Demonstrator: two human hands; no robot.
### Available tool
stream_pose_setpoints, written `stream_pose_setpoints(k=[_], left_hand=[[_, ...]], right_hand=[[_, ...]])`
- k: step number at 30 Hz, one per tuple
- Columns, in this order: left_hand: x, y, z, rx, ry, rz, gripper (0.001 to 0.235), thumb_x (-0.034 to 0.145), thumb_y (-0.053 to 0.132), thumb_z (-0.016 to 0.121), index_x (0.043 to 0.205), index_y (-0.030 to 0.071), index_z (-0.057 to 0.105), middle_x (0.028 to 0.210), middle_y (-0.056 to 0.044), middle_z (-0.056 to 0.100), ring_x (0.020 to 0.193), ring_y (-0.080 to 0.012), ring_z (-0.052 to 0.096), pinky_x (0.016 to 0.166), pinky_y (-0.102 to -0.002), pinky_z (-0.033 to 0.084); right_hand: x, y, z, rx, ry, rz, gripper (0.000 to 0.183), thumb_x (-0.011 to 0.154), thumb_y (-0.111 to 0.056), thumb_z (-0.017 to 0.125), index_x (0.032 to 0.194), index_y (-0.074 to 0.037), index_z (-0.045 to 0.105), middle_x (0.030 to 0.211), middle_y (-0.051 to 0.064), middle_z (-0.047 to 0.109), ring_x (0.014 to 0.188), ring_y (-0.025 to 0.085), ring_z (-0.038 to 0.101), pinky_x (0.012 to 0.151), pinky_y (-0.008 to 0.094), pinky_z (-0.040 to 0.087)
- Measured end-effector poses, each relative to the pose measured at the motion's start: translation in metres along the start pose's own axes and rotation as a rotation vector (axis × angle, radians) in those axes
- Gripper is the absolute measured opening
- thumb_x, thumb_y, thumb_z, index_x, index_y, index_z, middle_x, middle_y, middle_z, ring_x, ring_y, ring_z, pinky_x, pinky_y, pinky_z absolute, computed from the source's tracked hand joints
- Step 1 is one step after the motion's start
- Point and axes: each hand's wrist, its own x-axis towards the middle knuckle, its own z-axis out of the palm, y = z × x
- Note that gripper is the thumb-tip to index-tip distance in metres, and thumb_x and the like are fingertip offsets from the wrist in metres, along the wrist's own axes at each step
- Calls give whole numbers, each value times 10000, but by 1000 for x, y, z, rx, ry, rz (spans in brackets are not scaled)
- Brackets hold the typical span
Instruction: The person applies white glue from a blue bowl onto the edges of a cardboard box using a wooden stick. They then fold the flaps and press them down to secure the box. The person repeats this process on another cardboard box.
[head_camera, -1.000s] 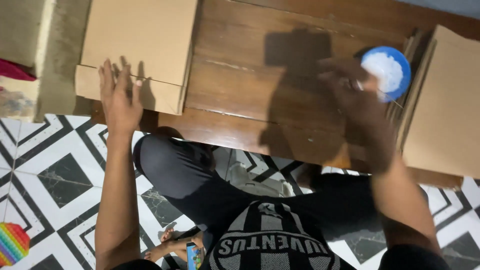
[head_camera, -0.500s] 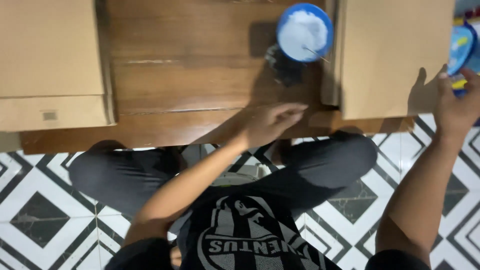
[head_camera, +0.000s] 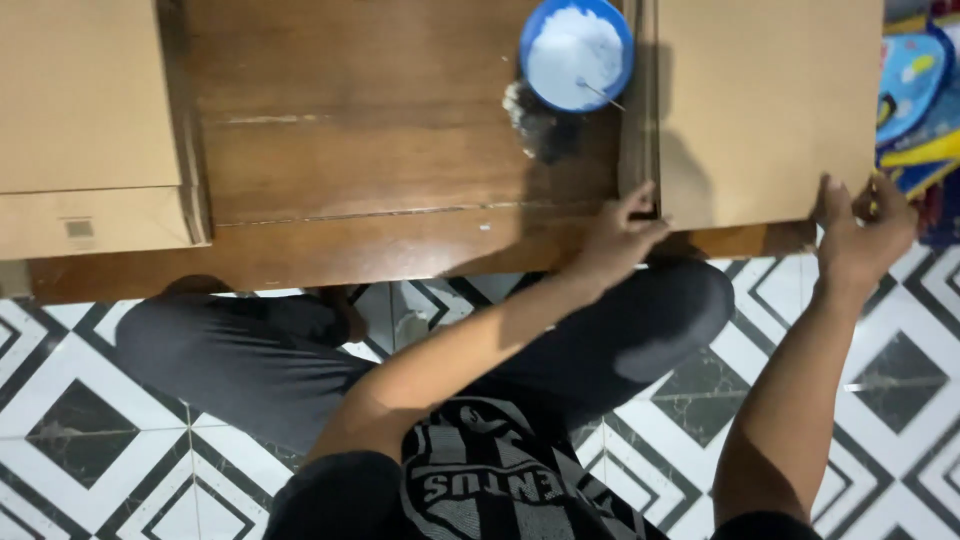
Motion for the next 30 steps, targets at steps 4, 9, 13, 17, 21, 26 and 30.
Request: stream_pose_setpoints(k=[4,9,13,17,21,26,30], left_hand=[[-15,12,0,-55,-41,-8,836,814,435,570,1568,153,344,1509,-160,466,1317,-293,558,990,-420,499],[-15,20,5,-253,41,-37,719,778,308,687,1445,128,486,1229,-102,573,1065,-221,624,900,-358,550],[-20,30,2,-227,30,-61,746,789,201,676,1491,125,437,1305,-103,601,1239,-239,575,1052,-388,481],[-11,20,3,-253,-11,-28,750,815,120,660,1525,133,418,1373,-137,595,1198,-273,612,1034,-404,498],[2,-9,16,-233,-32,113,721,795,106,697,1478,122,469,1324,-163,639,1146,-261,642,996,-383,525],[-15,5,16,-95,-189,382,663,912,132,606,1541,142,394,1336,-163,643,1158,-273,677,965,-410,601],[-32,35,-18,-63,-272,371,793,839,488,602,1539,165,417,1472,-177,554,1354,-284,570,1080,-382,482]], right_hand=[[-7,-1,12,118,166,-37,369,955,2,945,1223,115,718,1072,241,715,895,287,705,699,354,572],[-9,-28,-2,481,312,290,516,934,188,908,1338,62,612,1274,192,680,1090,258,658,937,377,613],[-12,-76,-15,946,386,745,335,944,133,854,1154,-49,667,1158,95,729,909,175,686,817,340,633],[-25,-142,-32,1441,397,1193,77,945,-36,752,924,2,688,1154,227,655,965,300,707,728,370,721],[-41,-170,-30,1415,201,1252,227,902,-143,797,1087,-57,699,1264,166,726,1106,287,784,902,403,729],[-43,-183,-42,1139,261,590,494,1009,67,642,1462,-117,576,1507,151,681,1421,324,704,1241,508,665],[-14,-251,-62,915,331,384,55,1019,-129,635,1002,-86,605,1108,43,668,1088,198,658,1033,426,609]])
